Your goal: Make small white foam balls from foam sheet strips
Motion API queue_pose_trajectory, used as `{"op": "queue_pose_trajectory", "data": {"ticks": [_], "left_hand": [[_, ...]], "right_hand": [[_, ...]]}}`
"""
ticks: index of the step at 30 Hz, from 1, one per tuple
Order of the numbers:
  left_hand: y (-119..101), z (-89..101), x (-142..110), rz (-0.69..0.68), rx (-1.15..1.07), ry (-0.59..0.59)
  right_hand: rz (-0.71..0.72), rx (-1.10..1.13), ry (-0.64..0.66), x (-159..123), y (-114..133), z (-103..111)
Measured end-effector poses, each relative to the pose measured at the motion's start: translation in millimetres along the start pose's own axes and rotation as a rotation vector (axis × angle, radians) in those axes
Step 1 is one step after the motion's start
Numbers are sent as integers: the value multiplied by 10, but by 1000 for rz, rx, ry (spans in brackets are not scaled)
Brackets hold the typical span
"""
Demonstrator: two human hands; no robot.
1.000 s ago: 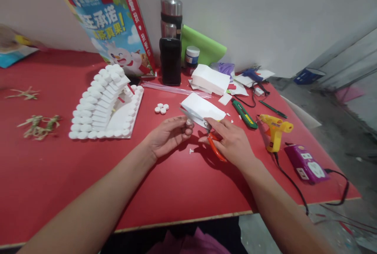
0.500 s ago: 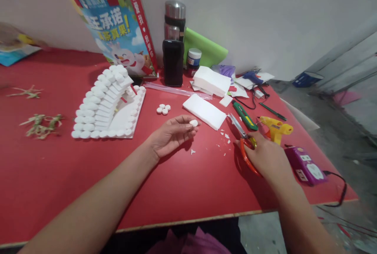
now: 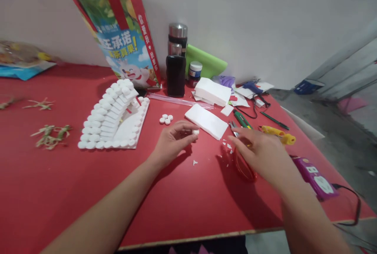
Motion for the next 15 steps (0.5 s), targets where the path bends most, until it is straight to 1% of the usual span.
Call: {"op": "queue_pose_trajectory", "data": {"ticks": [1, 3, 4, 6, 8, 10, 12, 15], "left_hand": [[-45, 6, 2, -66, 45, -6], [-114, 14, 4, -169, 111, -10], [-133, 17, 7, -200, 133, -10], [-142, 20, 14, -225, 161, -10], [-126, 13, 22, -221, 177, -7], [-104, -5, 25, -212, 199, 1], [-80, -16, 22, -202, 225, -10], [-24, -12, 12, -152, 243, -36]], "right_hand": [[-22, 184, 1, 81, 116, -19], [-73, 509, 94, 216, 328, -171], [-90, 623, 160, 260, 415, -281], [-142, 813, 218, 301, 500, -489], [-200, 947, 224, 288, 491, -662], [-245, 1041, 242, 249, 449, -790], [-269, 1107, 282, 219, 420, -865], [-296, 1187, 332, 214, 407, -900]]}}
Point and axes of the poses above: each hand's wrist, its own x-axis towards the middle knuckle, its own z-axis out of the back of the hand, y = z × x, the point moved 6 cm from there along x, towards the middle knuckle, and after that the axes turned 7 degrees about -y, right-handed, at the moved point
